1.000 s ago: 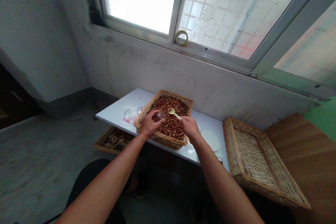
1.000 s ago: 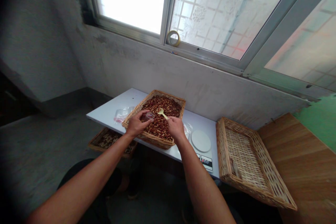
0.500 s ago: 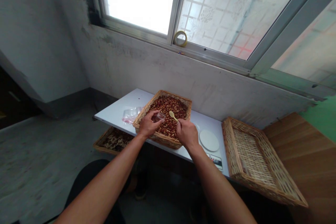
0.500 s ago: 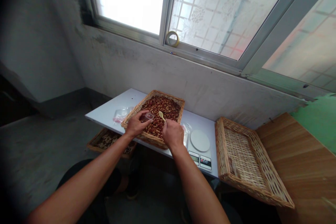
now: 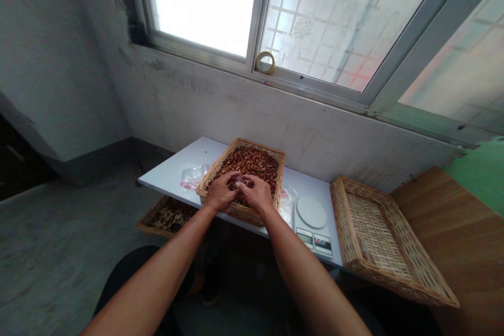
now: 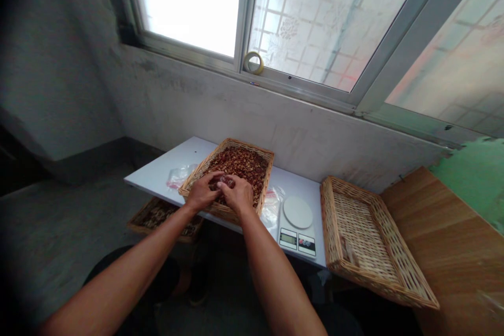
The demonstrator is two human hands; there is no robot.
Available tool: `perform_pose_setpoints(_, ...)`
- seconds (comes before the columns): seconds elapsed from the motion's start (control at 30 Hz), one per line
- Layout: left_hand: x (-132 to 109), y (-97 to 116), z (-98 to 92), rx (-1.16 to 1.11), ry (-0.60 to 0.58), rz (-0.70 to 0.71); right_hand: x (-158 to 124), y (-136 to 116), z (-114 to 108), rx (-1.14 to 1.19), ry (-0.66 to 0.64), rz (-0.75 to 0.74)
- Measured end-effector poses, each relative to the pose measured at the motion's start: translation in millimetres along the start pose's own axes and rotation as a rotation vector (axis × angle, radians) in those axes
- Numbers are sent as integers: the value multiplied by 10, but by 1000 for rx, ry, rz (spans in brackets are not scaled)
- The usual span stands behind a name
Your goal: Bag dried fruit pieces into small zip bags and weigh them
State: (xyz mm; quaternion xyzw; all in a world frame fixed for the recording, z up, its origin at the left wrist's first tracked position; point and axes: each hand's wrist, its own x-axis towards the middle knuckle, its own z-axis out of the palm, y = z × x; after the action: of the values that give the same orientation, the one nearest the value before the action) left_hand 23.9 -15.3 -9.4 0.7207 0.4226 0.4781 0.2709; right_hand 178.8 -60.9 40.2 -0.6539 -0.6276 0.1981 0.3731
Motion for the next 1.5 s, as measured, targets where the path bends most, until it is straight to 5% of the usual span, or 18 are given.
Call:
perform_pose_setpoints(0.17, 38, -22, -74, -91, -112, -4, 106, 188, 61, 141, 160, 101)
perform_pose_setpoints(0.37, 117, 56, -148, -171, -222, -128, 145, 389, -106, 347, 92, 99)
perform_pose_setpoints(0.57, 69, 67, -120, -64, -158, -120, 58, 568, -564, 368, 206, 188)
perform_pose_setpoints(0.8, 65, 53, -82, -35, -127, -111, -316, 1145, -1500, -227, 482, 181)
perform_pose_setpoints(0.97, 65, 68, -69, 17, -122, -100, -528, 1463, -1520, -505, 393, 85)
perform_pose_setpoints(1.13, 57, 103, -75, 20, -124, -103, -568, 1452, -1480, -481, 441, 14)
perform_pose_setpoints(1.37, 73, 78, -46, 35, -116, -122, -544, 1243, -1974, -362, 636, -24)
perform_pose_setpoints(1.5, 78, 79, -41, 60, -119, -124, -599, 1332, -2068, -349, 640, 19)
